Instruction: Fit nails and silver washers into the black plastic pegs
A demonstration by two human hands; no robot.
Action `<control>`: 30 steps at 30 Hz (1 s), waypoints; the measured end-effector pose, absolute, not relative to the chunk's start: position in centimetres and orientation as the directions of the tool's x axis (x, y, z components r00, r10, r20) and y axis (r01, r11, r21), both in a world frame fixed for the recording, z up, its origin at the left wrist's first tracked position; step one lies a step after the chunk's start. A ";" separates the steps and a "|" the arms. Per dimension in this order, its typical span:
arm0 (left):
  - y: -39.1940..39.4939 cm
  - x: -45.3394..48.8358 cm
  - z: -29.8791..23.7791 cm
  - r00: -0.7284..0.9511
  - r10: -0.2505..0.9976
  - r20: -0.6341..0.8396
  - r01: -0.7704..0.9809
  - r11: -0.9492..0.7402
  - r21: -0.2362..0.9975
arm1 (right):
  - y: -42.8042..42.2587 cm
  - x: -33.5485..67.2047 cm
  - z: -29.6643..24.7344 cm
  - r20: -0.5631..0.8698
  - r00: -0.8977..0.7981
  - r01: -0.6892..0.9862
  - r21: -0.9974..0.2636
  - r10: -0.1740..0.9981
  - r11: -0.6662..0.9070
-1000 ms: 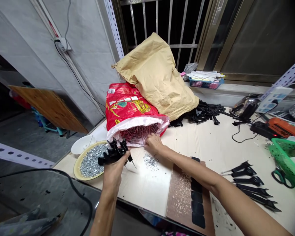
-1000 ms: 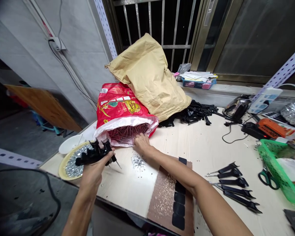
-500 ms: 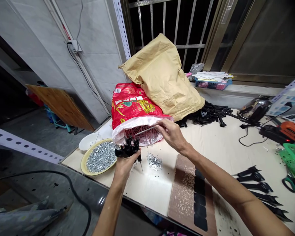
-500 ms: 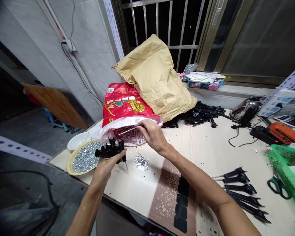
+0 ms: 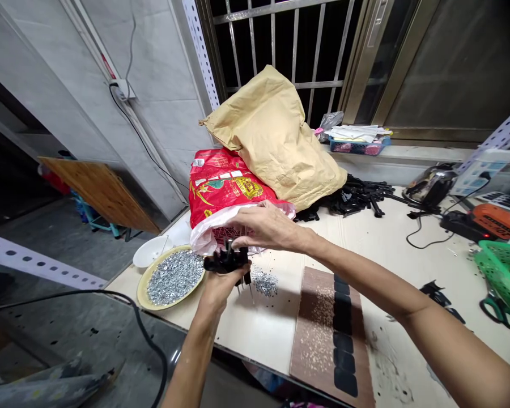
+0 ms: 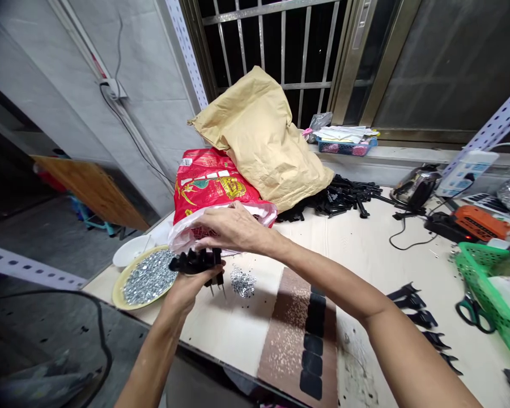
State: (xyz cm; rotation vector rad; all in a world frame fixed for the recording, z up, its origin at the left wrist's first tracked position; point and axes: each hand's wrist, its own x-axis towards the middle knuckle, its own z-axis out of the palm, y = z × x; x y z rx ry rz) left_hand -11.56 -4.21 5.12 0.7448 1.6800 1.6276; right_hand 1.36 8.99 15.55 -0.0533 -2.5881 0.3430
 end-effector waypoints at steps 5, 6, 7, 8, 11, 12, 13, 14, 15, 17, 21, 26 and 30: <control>-5.9 -12.4 6.1 -0.625 0.774 -0.102 -0.151 0.009 0.989 | 11.9 -0.1 10.3 0.412 -0.800 0.178 -0.534 0.438 0.827; -6.2 -12.6 6.2 -0.645 0.759 -0.086 -0.137 -0.004 0.991 | 12.3 -0.6 8.6 0.300 -0.798 0.297 -0.559 0.523 0.774; -6.3 -12.7 6.2 -0.666 0.743 -0.072 -0.126 -0.017 0.992 | 12.6 -1.0 7.0 0.197 -0.777 0.408 -0.566 0.598 0.717; -6.4 -12.8 6.2 -0.686 0.726 -0.059 -0.117 -0.030 0.993 | 12.8 -1.5 5.4 0.146 -0.761 0.463 -0.560 0.633 0.687; -6.2 -13.1 5.6 -0.733 0.677 -0.064 -0.113 -0.028 0.993 | 12.6 -3.1 2.1 0.066 -0.732 0.552 -0.527 0.679 0.646; -6.0 -13.2 5.4 -0.739 0.670 -0.067 -0.112 -0.024 0.993 | 12.4 -3.7 1.5 0.043 -0.730 0.570 -0.513 0.683 0.642; -5.9 -13.3 5.2 -0.743 0.667 -0.059 -0.106 -0.030 0.994 | 12.3 -4.2 1.2 0.018 -0.729 0.586 -0.499 0.684 0.639; -5.7 -13.4 5.0 -0.744 0.666 -0.050 -0.103 -0.041 0.994 | 12.1 -4.8 1.0 -0.003 -0.729 0.599 -0.485 0.684 0.637; -5.6 -13.4 4.8 -0.749 0.662 -0.042 -0.103 -0.053 0.993 | 11.9 -5.3 0.9 -0.019 -0.728 0.610 -0.472 0.685 0.636; -5.3 -13.5 4.6 -0.759 0.650 -0.035 -0.093 -0.055 0.994 | 11.6 -6.1 1.0 -0.034 -0.724 0.626 -0.451 0.689 0.636; -4.9 -13.4 4.3 -0.760 0.650 -0.006 -0.037 -0.033 0.999 | 10.9 -5.9 1.4 0.006 -0.724 0.623 -0.426 0.690 0.657; -4.9 -13.8 3.9 -0.753 0.658 0.001 0.018 0.020 1.000 | 10.8 -1.8 4.3 0.162 -0.718 0.569 -0.423 0.677 0.705; -4.3 -13.8 3.7 -0.751 0.660 -0.027 0.100 0.155 0.983 | 10.7 2.1 9.6 0.449 -0.722 0.354 -0.416 0.527 0.838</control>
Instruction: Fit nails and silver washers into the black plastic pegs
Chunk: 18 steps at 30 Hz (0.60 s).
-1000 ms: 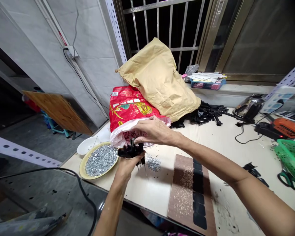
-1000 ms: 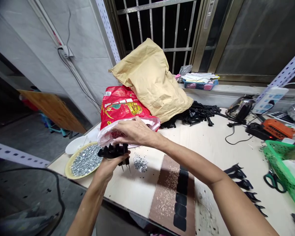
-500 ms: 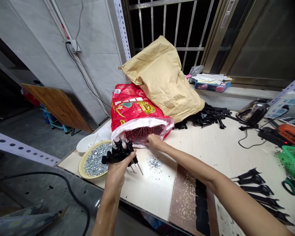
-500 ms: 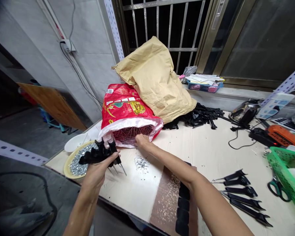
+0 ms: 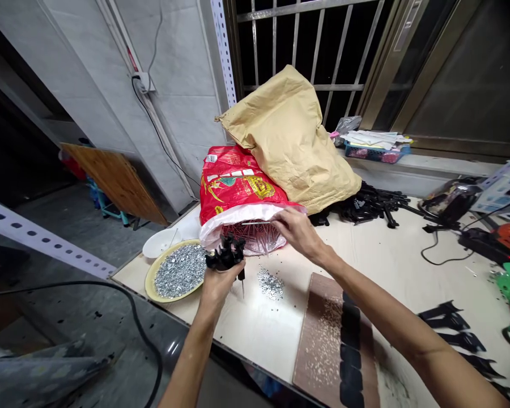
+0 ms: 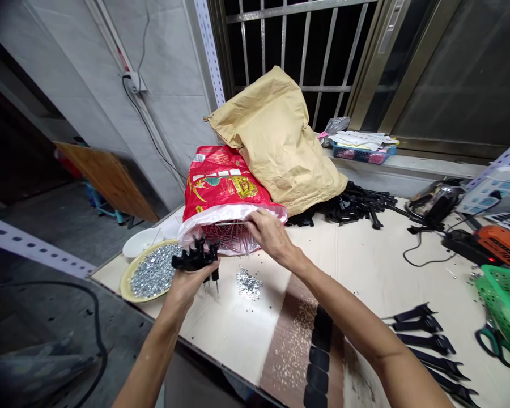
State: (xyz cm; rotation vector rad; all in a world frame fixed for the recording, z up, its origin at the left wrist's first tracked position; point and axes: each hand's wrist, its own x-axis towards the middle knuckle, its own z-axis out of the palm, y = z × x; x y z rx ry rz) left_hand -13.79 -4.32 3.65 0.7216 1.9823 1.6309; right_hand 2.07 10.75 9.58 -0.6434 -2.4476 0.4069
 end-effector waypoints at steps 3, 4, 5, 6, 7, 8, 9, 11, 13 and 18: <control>-3.4 -13.3 3.6 -0.719 0.695 -0.013 0.201 0.226 0.953 | 9.8 3.5 13.6 0.618 -0.740 0.183 -0.196 0.266 0.963; -3.1 -13.1 3.7 -0.703 0.711 -0.002 0.242 0.241 0.940 | 9.4 3.7 14.6 0.614 -0.765 0.170 -0.096 0.193 0.981; -2.8 -12.9 3.8 -0.685 0.729 0.009 0.281 0.252 0.926 | 9.1 3.7 15.4 0.592 -0.794 0.166 -0.001 0.135 0.986; -2.6 -12.7 4.1 -0.664 0.748 0.024 0.319 0.254 0.913 | 8.9 3.8 16.1 0.564 -0.821 0.162 0.080 0.089 0.984; -2.5 -12.4 4.4 -0.643 0.765 0.041 0.354 0.249 0.902 | 8.7 3.8 16.6 0.536 -0.843 0.156 0.143 0.056 0.977; -2.4 -12.2 4.7 -0.625 0.779 0.055 0.383 0.244 0.891 | 8.6 3.8 17.1 0.514 -0.857 0.154 0.188 0.037 0.970; -2.3 -12.0 5.1 -0.612 0.788 0.061 0.410 0.251 0.877 | 8.5 3.8 17.5 0.494 -0.869 0.153 0.219 0.026 0.964; -2.1 -11.5 5.9 -0.599 0.799 0.061 0.468 0.287 0.836 | 8.4 3.9 18.2 0.449 -0.893 0.137 0.259 0.007 0.956; -1.8 -11.0 6.3 -0.585 0.808 0.072 0.522 0.307 0.796 | 8.1 4.0 18.9 0.412 -0.911 0.108 0.263 -0.010 0.959; -0.2 -9.9 6.3 -0.502 0.858 0.104 0.534 0.213 0.818 | 7.8 4.1 20.5 0.296 -0.954 0.006 0.206 -0.056 0.979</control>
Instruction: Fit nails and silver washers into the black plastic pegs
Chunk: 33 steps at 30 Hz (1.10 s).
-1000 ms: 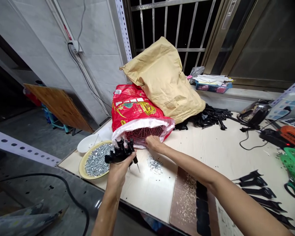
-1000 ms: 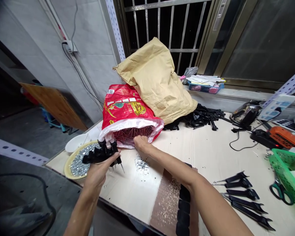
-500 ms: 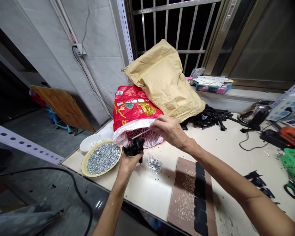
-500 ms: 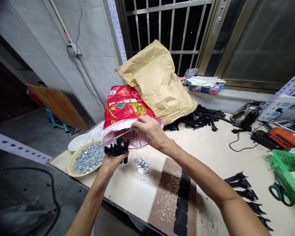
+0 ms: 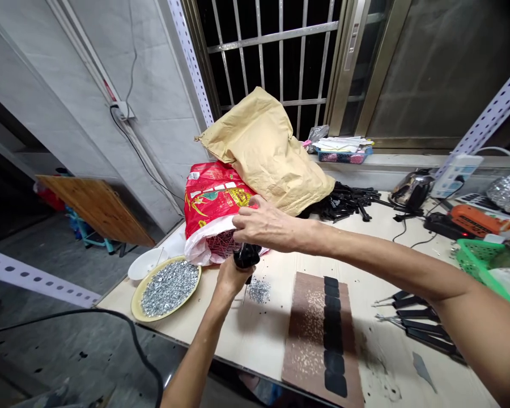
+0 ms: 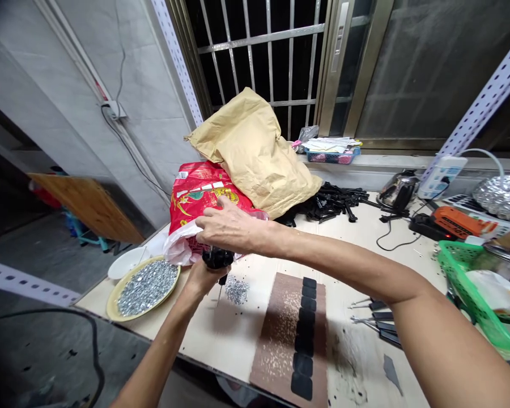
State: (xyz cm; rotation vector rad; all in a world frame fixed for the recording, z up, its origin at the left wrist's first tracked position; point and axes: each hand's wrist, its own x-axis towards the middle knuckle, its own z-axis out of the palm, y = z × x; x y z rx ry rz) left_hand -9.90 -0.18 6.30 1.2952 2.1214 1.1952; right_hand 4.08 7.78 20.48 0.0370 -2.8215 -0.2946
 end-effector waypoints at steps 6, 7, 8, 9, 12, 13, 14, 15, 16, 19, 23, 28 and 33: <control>0.1 -8.4 7.8 -0.435 0.901 -0.009 0.097 0.057 0.994 | 10.5 7.2 18.4 0.585 -0.745 0.137 -0.338 0.322 0.931; 0.0 -8.2 8.0 -0.400 0.915 -0.059 0.003 0.065 0.998 | 10.7 7.8 17.1 0.572 -0.683 0.154 -0.495 0.454 0.855; 0.0 -7.9 8.3 -0.364 0.926 -0.100 -0.071 0.080 0.994 | 10.6 8.2 15.5 0.506 -0.656 0.155 -0.637 0.561 0.755; 0.2 -7.6 8.4 -0.336 0.933 -0.126 -0.127 0.087 0.988 | 10.3 8.4 13.7 0.406 -0.667 0.131 -0.762 0.624 0.635; 1.3 -6.1 8.1 -0.337 0.937 -0.091 -0.191 0.027 0.981 | 8.7 7.6 8.7 0.082 -0.722 -0.005 -0.994 0.687 0.113; 1.9 -5.5 7.9 -0.370 0.927 -0.060 -0.172 -0.005 0.985 | 8.1 7.0 7.5 0.035 -0.718 -0.082 -0.996 0.695 -0.034; 2.5 -4.8 7.6 -0.416 0.909 -0.024 -0.128 -0.032 0.991 | 7.6 6.4 6.5 0.007 -0.693 -0.152 -0.979 0.721 -0.137; 3.0 -4.2 7.5 -0.464 0.885 0.017 -0.062 -0.052 0.997 | 7.2 5.8 6.0 0.005 -0.655 -0.226 -0.955 0.756 -0.189; 3.5 -3.6 7.4 -0.505 0.860 0.065 0.018 -0.065 0.998 | 6.9 5.3 5.7 0.027 -0.605 -0.301 -0.933 0.796 -0.198; 4.3 -2.3 7.9 -0.549 0.795 0.258 0.259 -0.132 0.957 | 6.2 5.0 6.1 0.159 -0.453 -0.482 -0.871 0.877 -0.091; 4.0 -2.0 9.5 -0.478 0.794 0.375 0.403 -0.182 0.897 | 5.4 6.5 7.5 0.285 -0.355 -0.586 -0.810 0.890 0.025; 3.4 -1.8 10.2 -0.287 0.933 0.215 0.296 -0.127 0.947 | 5.6 8.0 8.1 0.403 -0.153 -0.386 -0.865 0.903 0.321; 2.6 -0.7 10.8 -0.306 0.922 0.237 0.250 -0.162 0.955 | 5.8 8.5 7.5 0.480 -0.079 -0.272 -0.854 0.874 0.444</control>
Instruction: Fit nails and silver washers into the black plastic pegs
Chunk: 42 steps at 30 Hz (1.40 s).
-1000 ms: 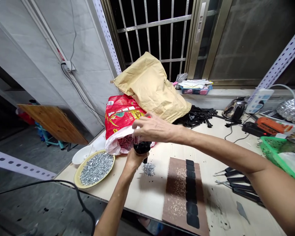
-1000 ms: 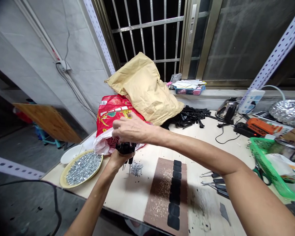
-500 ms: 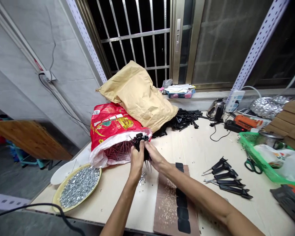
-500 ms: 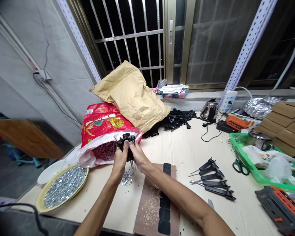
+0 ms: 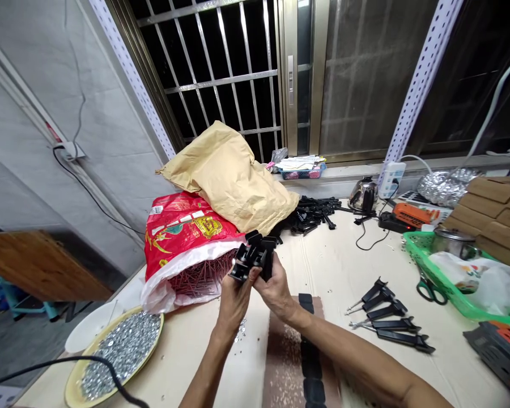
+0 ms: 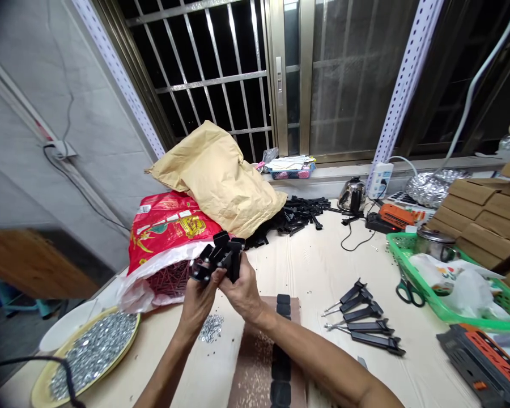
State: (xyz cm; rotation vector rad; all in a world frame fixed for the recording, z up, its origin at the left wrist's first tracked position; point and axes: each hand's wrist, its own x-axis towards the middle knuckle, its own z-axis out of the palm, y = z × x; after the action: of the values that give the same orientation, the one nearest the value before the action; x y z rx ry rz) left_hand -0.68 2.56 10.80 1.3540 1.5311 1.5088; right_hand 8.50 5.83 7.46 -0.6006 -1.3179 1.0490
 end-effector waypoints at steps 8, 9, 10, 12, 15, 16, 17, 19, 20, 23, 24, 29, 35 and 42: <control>3.6 -0.4 11.1 -0.325 0.920 0.221 0.105 -0.197 0.975 | 5.9 8.1 8.2 0.494 -0.043 -0.287 -0.839 0.869 0.463; 4.1 -0.5 10.6 -0.311 0.930 0.199 0.046 -0.194 0.980 | 6.2 7.7 8.1 0.450 -0.042 -0.275 -0.863 0.892 0.423; 4.6 -0.7 10.0 -0.304 0.935 0.181 -0.006 -0.192 0.981 | 6.5 7.4 7.9 0.414 -0.043 -0.266 -0.882 0.909 0.388; 5.2 -0.8 8.9 -0.288 0.944 0.159 -0.065 -0.185 0.981 | 6.9 6.9 7.3 0.382 -0.043 -0.264 -0.896 0.923 0.358; 5.1 -0.7 8.3 -0.267 0.951 0.154 -0.014 -0.163 0.986 | 6.7 6.8 6.0 0.407 0.006 -0.272 -0.878 0.914 0.393; 4.8 -0.6 8.4 -0.260 0.953 0.157 0.021 -0.157 0.987 | 6.6 6.9 5.6 0.413 0.027 -0.270 -0.874 0.910 0.405; 4.6 -0.5 8.6 -0.245 0.957 0.158 0.051 -0.150 0.987 | 6.4 7.0 5.3 0.417 0.043 -0.266 -0.871 0.908 0.413; 4.4 -0.3 9.0 -0.206 0.966 0.155 0.074 -0.142 0.987 | 6.3 7.2 4.8 0.412 0.041 -0.227 -0.883 0.910 0.410; 4.5 -0.4 9.0 -0.183 0.972 0.145 0.055 -0.137 0.989 | 6.3 7.3 4.7 0.406 0.022 -0.164 -0.900 0.913 0.404; 5.3 -1.1 8.0 -0.167 0.986 0.017 -0.121 -0.038 0.992 | 7.1 8.0 4.9 0.360 -0.154 0.185 -0.904 0.920 0.385; 5.7 -1.5 7.3 -0.174 0.984 -0.047 -0.208 0.010 0.978 | 7.5 8.3 5.1 0.316 -0.260 0.291 -0.876 0.913 0.386; 6.5 -3.2 4.7 -0.461 0.887 -0.034 -0.192 -0.062 0.979 | 9.6 11.8 5.5 0.127 -0.743 0.223 -0.879 0.657 0.421; 5.2 -2.6 5.3 -0.500 0.764 0.409 0.385 -0.227 0.895 | 11.5 15.1 4.0 0.228 -0.648 0.122 -0.911 0.727 0.394; 7.0 -2.8 6.6 -0.679 0.627 0.383 0.300 -0.239 0.923 | 11.9 17.4 1.9 0.145 -0.479 0.132 -0.963 0.866 0.234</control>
State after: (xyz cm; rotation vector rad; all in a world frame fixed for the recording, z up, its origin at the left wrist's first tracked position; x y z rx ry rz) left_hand -2.84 6.97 6.60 1.1200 1.7699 2.0113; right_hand 17.39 11.92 1.88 -0.9223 -1.7916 1.2983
